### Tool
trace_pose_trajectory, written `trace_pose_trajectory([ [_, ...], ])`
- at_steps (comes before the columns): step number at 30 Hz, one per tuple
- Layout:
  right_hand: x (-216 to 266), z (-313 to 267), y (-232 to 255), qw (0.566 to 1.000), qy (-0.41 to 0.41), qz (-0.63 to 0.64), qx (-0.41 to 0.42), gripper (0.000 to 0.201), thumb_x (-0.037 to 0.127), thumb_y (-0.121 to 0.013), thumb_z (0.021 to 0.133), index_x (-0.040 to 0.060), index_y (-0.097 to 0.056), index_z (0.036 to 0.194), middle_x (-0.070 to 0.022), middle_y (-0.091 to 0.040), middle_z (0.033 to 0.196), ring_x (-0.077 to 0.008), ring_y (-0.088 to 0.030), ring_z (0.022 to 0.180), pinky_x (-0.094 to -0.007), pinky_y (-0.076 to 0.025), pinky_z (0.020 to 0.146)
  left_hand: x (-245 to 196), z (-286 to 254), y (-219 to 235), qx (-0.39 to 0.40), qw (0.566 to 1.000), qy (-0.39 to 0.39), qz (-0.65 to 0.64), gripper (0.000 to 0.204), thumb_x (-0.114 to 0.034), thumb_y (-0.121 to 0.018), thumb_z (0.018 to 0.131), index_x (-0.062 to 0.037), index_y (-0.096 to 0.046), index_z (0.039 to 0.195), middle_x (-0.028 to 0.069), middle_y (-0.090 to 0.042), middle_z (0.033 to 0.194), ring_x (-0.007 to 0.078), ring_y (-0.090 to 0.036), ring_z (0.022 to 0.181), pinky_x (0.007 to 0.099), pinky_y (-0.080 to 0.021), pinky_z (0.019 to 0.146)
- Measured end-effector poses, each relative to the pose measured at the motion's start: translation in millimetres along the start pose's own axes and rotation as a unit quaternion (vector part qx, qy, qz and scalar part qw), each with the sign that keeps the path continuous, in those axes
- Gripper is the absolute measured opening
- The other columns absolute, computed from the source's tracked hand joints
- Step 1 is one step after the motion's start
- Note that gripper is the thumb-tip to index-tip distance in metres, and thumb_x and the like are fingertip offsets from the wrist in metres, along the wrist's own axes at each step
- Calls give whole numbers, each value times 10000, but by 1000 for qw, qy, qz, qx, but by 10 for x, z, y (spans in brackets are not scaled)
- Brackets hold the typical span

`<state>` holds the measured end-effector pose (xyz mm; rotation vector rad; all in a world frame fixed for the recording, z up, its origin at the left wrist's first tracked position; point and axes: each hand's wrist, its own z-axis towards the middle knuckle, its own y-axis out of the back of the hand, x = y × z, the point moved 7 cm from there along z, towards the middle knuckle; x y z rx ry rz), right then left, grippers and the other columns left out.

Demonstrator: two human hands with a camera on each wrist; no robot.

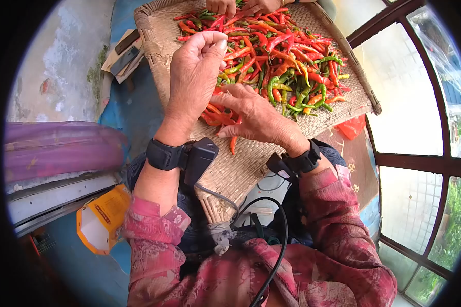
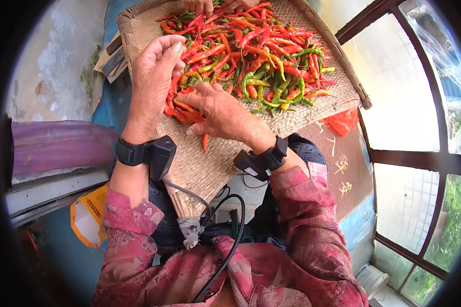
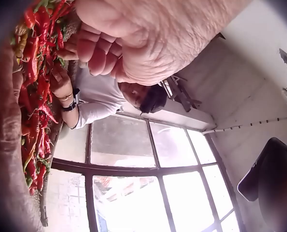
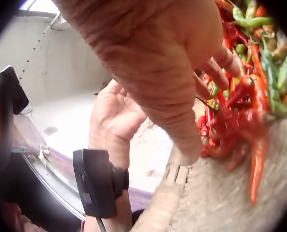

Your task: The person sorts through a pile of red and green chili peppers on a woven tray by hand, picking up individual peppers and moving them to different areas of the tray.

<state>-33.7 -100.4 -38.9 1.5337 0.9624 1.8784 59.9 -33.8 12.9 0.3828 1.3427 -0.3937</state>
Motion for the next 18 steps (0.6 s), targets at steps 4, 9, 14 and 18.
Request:
trace_pose_trajectory([
  [4,-187,69,-273,996,-34,-76,-4,528,117,-691,662,120,-536,1167,-182,-496,1084,-332,-505,982,-423,-437,849,-17,-27,27,6,1000,-10,5,214,-212,-551,895,-45,-609,1016,-10,-604,855,17,-505,689,174,-432,633],
  [9,-244,93,-39,999,-43,11,-29,301,43,-581,669,58,-539,967,-119,-509,723,-288,-530,680,-363,-454,630,-50,-5,69,-11,1000,-29,-6,209,-200,-565,890,-2,-610,942,-14,-583,713,38,-515,623,193,-444,584],
  [14,-525,-82,421,916,-185,342,-95,216,207,-591,833,23,-549,936,14,-496,645,-76,-499,569,-247,-402,504,-51,-13,52,-6,999,-34,5,213,-205,-558,896,-4,-606,947,-11,-579,713,42,-521,632,198,-446,587],
  [18,-617,-154,439,757,-186,602,-174,294,276,-547,897,82,-492,1112,5,-550,797,-47,-479,577,-189,-367,469,44,-28,-68,37,999,9,13,207,-206,-544,902,-11,-598,947,-11,-565,712,47,-523,640,209,-449,597],
])
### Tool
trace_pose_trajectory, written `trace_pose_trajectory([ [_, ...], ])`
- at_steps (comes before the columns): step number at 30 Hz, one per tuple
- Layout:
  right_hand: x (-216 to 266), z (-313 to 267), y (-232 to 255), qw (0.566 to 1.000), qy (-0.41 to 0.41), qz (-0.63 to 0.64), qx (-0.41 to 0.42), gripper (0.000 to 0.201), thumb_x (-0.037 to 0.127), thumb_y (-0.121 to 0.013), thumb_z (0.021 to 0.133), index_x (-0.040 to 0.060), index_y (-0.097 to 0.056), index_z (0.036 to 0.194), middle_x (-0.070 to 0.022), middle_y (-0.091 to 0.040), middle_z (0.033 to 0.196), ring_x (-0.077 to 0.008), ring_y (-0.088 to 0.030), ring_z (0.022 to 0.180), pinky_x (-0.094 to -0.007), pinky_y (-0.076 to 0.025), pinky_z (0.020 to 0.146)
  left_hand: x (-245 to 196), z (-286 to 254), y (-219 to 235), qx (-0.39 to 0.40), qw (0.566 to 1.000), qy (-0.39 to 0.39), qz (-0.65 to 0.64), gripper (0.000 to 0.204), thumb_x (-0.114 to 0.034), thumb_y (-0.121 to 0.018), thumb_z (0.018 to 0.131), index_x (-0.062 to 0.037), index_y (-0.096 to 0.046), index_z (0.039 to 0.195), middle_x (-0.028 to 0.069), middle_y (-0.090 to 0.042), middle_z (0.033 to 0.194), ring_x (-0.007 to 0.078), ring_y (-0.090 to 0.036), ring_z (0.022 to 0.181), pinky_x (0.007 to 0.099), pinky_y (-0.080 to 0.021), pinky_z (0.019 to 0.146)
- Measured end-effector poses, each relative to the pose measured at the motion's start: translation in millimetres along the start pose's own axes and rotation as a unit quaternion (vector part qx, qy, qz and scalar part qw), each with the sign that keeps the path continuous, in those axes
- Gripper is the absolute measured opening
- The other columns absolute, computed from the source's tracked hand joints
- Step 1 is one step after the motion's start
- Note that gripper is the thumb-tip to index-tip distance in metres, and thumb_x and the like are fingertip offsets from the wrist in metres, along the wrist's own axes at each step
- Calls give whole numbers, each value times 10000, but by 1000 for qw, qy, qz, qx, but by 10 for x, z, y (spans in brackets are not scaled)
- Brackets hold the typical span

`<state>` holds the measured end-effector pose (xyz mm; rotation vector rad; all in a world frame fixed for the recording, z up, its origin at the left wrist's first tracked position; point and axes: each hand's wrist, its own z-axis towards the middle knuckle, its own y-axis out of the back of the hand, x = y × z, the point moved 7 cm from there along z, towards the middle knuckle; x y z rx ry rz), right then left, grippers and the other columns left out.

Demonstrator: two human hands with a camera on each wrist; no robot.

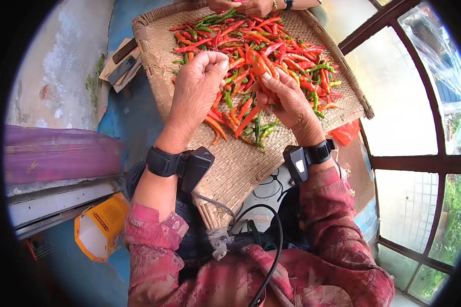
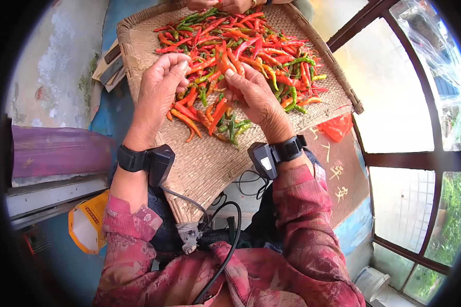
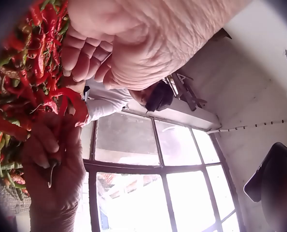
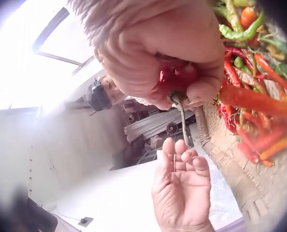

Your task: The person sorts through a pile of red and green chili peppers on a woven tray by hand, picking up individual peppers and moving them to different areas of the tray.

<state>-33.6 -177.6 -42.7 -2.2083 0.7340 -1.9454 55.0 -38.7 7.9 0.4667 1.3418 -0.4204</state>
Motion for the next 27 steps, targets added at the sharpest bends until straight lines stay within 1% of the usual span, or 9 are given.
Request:
trace_pose_trajectory([
  [3,64,-46,-94,997,18,35,62,317,314,-539,902,88,-501,1123,8,-553,795,-41,-470,579,-186,-359,468,36,-74,-195,63,997,35,-8,221,-224,-559,896,-11,-585,946,-4,-552,719,55,-518,640,210,-447,617],
  [5,89,-103,-204,995,24,-8,92,369,387,-490,918,83,-514,1125,7,-543,723,-43,-437,517,-172,-318,426,5,-200,-480,198,965,116,-128,302,-306,-549,899,-41,-548,1044,-13,-547,823,55,-517,731,198,-440,686],
  [7,40,-135,-246,995,14,4,102,385,409,-463,926,75,-525,1108,4,-528,658,-48,-421,484,-171,-309,409,225,-192,-537,203,964,130,-110,308,-318,-573,884,-52,-538,1036,-2,-555,826,74,-542,706,211,-462,661],
  [9,20,-126,-251,994,17,1,106,404,434,-436,931,65,-533,1064,-4,-521,628,-57,-419,466,-177,-314,404,261,-205,-595,200,939,138,-245,302,-308,-600,868,-63,-532,1030,1,-566,828,95,-566,683,241,-494,629],
  [13,-23,-186,-320,982,-24,111,153,409,457,-440,922,63,-517,998,-30,-553,658,-76,-447,457,-187,-330,385,259,-170,-583,165,904,141,-368,310,-245,-637,847,-33,-530,1047,40,-600,915,85,-580,731,210,-501,669],
  [17,-133,-219,-396,963,-77,196,166,408,408,-492,910,71,-437,1133,-90,-570,704,-102,-466,435,-198,-371,389,294,-112,-499,79,902,145,-399,277,-284,-570,890,-48,-549,1035,37,-606,935,105,-581,801,243,-498,701],
  [22,15,-168,-262,994,2,-35,101,304,340,-481,930,68,-504,1063,-16,-571,671,-46,-470,495,-177,-351,417,381,15,-277,-33,908,116,-402,261,-281,-504,927,-49,-544,1041,53,-591,953,129,-565,885,283,-470,795],
  [25,294,-109,-109,973,100,-206,39,282,330,-492,924,57,-527,985,-6,-564,663,-38,-474,487,-174,-367,424,376,-35,-207,-57,925,146,-347,252,-264,-499,928,-53,-531,1062,50,-588,952,137,-561,886,292,-462,804],
  [27,409,-41,14,983,121,-140,10,375,323,-533,905,15,-473,1111,-45,-587,745,-55,-477,497,-183,-388,439,442,-44,-167,-57,925,165,-337,256,-260,-507,921,-59,-521,1079,43,-587,950,136,-556,878,284,-453,795],
])
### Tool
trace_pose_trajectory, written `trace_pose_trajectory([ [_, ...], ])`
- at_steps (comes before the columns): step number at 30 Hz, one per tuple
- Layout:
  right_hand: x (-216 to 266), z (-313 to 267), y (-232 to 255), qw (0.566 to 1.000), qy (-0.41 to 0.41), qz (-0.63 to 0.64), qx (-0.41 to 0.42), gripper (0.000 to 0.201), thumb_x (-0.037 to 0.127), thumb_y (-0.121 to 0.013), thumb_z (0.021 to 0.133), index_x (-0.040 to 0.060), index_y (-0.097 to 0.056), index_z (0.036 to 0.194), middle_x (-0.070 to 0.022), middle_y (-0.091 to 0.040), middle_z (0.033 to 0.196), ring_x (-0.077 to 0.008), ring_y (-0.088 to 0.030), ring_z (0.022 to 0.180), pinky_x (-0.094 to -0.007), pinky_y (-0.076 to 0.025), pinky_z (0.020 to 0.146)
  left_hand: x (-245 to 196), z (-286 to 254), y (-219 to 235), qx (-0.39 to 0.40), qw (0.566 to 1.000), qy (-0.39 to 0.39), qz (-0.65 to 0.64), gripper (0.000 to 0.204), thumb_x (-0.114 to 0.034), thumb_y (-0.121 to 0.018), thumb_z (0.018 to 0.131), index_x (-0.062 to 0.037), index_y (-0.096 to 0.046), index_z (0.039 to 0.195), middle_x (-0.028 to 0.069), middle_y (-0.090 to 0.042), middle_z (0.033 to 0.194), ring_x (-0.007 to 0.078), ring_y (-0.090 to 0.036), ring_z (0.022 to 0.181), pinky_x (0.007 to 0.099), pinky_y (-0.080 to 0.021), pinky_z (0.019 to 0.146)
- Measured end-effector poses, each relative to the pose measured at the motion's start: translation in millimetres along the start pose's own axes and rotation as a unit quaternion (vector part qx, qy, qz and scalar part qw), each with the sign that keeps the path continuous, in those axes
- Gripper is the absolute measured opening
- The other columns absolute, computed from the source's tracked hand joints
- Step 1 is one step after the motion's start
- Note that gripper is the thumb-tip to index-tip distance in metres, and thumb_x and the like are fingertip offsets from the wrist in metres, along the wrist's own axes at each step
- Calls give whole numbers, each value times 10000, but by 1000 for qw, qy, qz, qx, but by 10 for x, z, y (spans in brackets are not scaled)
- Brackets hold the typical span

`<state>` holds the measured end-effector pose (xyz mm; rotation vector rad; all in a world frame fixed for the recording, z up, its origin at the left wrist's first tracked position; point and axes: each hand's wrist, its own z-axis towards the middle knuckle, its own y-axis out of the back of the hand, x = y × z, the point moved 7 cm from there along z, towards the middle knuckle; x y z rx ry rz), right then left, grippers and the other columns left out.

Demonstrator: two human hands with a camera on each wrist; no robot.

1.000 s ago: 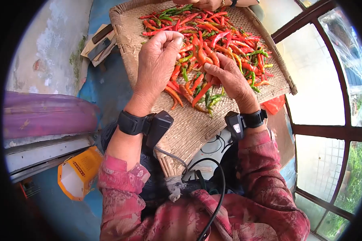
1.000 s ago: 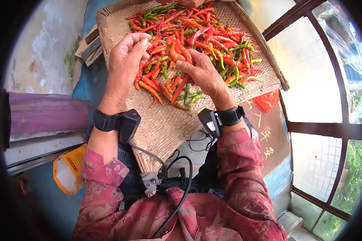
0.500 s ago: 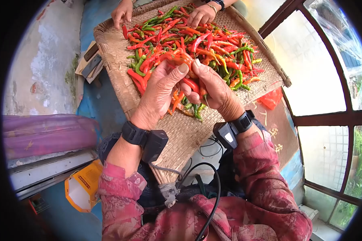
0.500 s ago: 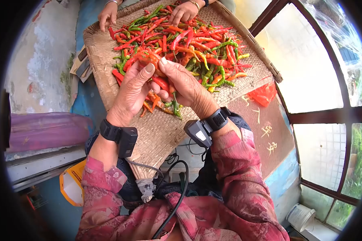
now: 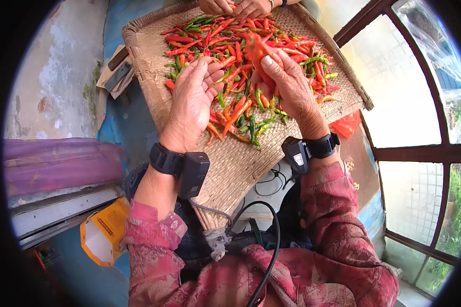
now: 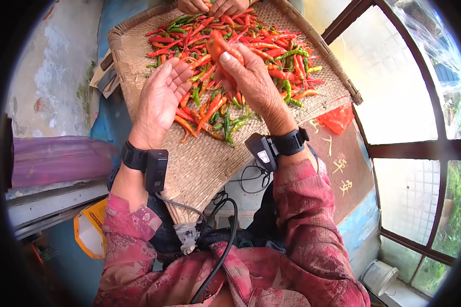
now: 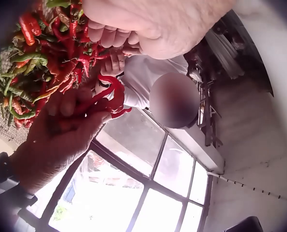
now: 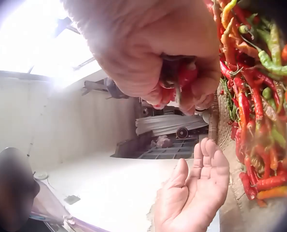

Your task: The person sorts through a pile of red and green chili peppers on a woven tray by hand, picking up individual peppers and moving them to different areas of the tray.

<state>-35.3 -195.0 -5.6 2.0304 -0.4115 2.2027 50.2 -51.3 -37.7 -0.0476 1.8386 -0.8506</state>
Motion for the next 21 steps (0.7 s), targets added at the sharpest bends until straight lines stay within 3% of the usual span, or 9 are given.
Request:
trace_pose_trajectory([
  [2,41,85,255,972,112,-154,-138,539,307,-588,875,-9,-370,1254,-97,-593,872,-107,-521,569,-229,-442,487,18,-15,9,16,1000,18,18,258,-263,-527,908,-64,-530,1071,38,-588,949,126,-553,864,274,-447,775],
  [3,146,72,290,901,181,-340,-200,688,249,-652,819,-7,-276,1335,-156,-578,970,-213,-573,723,-316,-492,614,12,-19,3,16,999,23,23,251,-258,-538,901,-66,-541,1063,34,-587,945,112,-552,854,259,-446,747],
  [4,105,80,311,901,182,-340,-199,688,249,-652,819,-7,-276,1335,-156,-578,970,-213,-573,723,-316,-492,614,-11,-17,-3,17,999,21,22,251,-258,-538,901,-66,-541,1063,34,-587,945,112,-552,854,259,-446,747],
  [6,191,-61,193,699,244,-614,-274,648,192,-665,778,22,-336,1310,-182,-574,984,-281,-568,838,-375,-479,715,-41,-39,-12,29,999,14,40,248,-257,-542,900,-67,-550,1058,30,-587,943,100,-553,836,244,-449,726],
  [8,66,-71,-46,762,161,-614,-127,342,92,-605,762,38,-541,1094,-142,-570,972,-303,-538,930,-406,-477,740,-66,-39,-1,31,998,7,50,262,-248,-531,905,-59,-539,1087,33,-592,957,103,-556,846,246,-456,733],
  [10,-317,-131,-318,791,155,-588,69,267,48,-578,734,42,-578,1002,-118,-551,934,-297,-537,917,-391,-491,712,-92,-30,4,36,997,-3,63,278,-238,-521,910,-51,-527,1116,37,-598,970,106,-559,856,247,-463,739],
  [12,-628,-185,-460,735,128,-652,135,274,9,-571,694,61,-579,962,-95,-519,937,-298,-529,913,-380,-482,717,-82,-35,-36,55,996,2,69,262,-226,-524,911,-53,-534,1108,28,-607,943,95,-562,827,233,-466,709],
  [17,-735,-128,-448,703,159,-682,123,267,12,-576,675,62,-550,936,-80,-508,919,-265,-535,866,-374,-485,669,-52,-34,-51,68,995,6,75,244,-217,-525,913,-53,-545,1093,29,-613,936,87,-566,807,222,-469,687],
  [21,-493,-112,-224,814,117,-564,77,159,22,-549,723,62,-504,870,-120,-537,813,-336,-557,824,-392,-465,688,-81,-46,-42,73,994,3,82,249,-227,-531,912,-51,-554,1086,28,-614,935,81,-565,797,212,-465,677],
])
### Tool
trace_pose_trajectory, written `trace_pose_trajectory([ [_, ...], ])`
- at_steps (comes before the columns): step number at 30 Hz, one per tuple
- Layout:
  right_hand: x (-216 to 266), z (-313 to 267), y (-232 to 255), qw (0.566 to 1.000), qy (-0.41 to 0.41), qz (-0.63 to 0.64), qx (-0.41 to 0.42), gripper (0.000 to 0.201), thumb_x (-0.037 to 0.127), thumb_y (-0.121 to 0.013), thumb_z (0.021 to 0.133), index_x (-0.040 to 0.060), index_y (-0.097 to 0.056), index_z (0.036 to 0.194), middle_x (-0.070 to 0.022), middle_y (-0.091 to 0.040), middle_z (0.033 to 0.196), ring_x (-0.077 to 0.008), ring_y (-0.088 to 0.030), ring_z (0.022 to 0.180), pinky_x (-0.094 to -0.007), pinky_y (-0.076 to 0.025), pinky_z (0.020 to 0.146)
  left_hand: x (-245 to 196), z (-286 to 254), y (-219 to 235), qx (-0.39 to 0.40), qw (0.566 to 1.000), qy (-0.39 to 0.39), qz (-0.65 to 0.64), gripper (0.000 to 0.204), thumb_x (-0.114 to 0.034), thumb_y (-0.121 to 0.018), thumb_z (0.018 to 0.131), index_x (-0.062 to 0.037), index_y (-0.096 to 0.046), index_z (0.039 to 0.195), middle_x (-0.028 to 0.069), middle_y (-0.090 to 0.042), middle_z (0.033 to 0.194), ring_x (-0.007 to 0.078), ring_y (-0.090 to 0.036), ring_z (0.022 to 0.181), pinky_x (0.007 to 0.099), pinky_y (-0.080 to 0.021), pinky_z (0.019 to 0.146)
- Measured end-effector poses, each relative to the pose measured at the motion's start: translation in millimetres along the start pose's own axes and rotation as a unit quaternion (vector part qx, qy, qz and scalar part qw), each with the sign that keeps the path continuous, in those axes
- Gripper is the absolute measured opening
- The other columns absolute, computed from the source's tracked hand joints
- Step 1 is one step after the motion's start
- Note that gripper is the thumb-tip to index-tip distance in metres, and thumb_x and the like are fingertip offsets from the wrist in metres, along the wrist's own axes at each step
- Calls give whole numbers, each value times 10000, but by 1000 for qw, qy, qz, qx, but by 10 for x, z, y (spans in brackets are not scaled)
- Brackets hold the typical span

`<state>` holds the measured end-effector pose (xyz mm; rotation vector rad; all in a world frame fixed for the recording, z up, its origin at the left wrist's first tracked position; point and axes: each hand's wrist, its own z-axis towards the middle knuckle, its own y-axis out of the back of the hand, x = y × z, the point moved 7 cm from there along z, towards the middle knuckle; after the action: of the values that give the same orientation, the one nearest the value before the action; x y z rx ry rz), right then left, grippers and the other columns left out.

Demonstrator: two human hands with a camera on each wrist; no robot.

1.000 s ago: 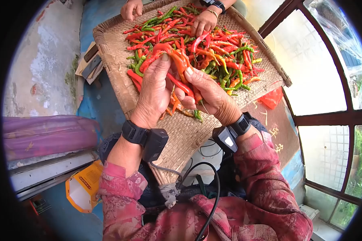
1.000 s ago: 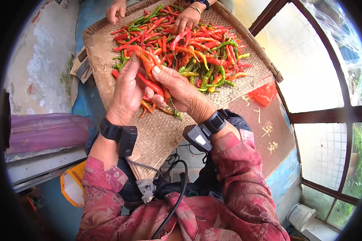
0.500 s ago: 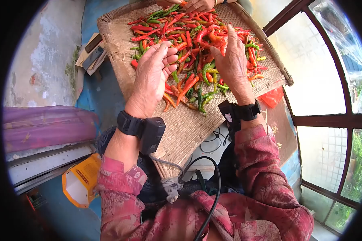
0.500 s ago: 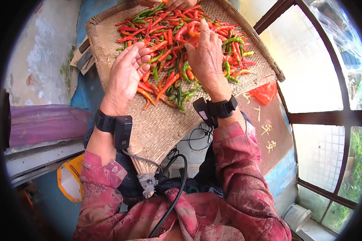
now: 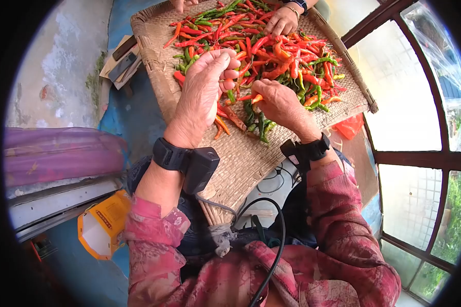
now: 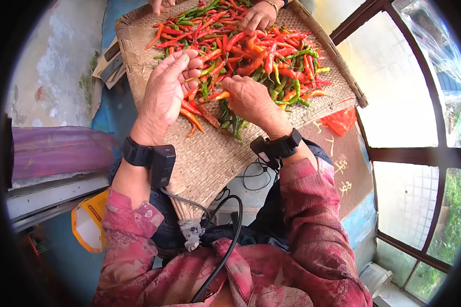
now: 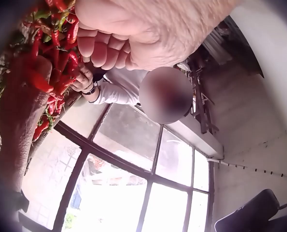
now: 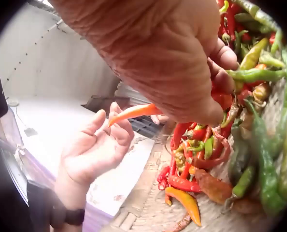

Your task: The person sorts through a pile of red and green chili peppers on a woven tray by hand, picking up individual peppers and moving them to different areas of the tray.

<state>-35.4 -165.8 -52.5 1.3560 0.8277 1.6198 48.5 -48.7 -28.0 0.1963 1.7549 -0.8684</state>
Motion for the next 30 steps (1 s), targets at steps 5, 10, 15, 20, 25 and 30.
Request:
trace_pose_trajectory([
  [5,-275,-86,252,961,-46,270,-40,287,285,-576,861,5,-540,912,-48,-546,668,-162,-515,557,-303,-425,522,43,-2,-79,39,997,11,63,290,-267,-539,907,-59,-551,1109,14,-604,952,73,-554,828,212,-441,716],
  [10,45,-202,244,855,-101,499,100,427,421,-440,932,14,-551,872,-3,-560,680,-54,-463,530,-201,-375,461,292,-129,-476,216,966,92,111,360,-351,-522,906,-60,-538,1116,0,-585,944,73,-543,903,250,-426,775],
  [15,212,-283,107,833,-110,508,187,318,336,-447,923,42,-548,858,-15,-572,692,-52,-489,547,-184,-384,454,394,-174,-581,218,956,163,112,350,-341,-486,927,-23,-540,1065,49,-599,893,105,-574,855,281,-475,768],
  [20,-156,-160,263,886,-159,424,98,334,344,-493,902,22,-565,951,-6,-587,689,-32,-471,531,-178,-376,448,19,147,-161,-15,994,-67,81,321,-317,-466,939,-27,-545,1052,92,-611,1009,157,-581,950,278,-447,835],
  [25,-508,-98,587,942,-222,168,-189,385,243,-562,883,-62,-520,1113,-83,-614,713,-103,-574,597,-263,-468,528,-141,126,-29,-21,992,-92,84,257,-266,-494,926,-40,-580,1014,54,-629,932,102,-587,836,238,-463,754],
  [30,218,-102,-288,986,-93,87,112,462,405,-628,807,-4,-554,1008,-185,-622,798,-342,-615,729,-412,-487,626,-226,63,-20,-18,989,-105,106,240,-235,-532,910,-29,-572,1027,48,-620,907,98,-578,815,231,-464,753],
])
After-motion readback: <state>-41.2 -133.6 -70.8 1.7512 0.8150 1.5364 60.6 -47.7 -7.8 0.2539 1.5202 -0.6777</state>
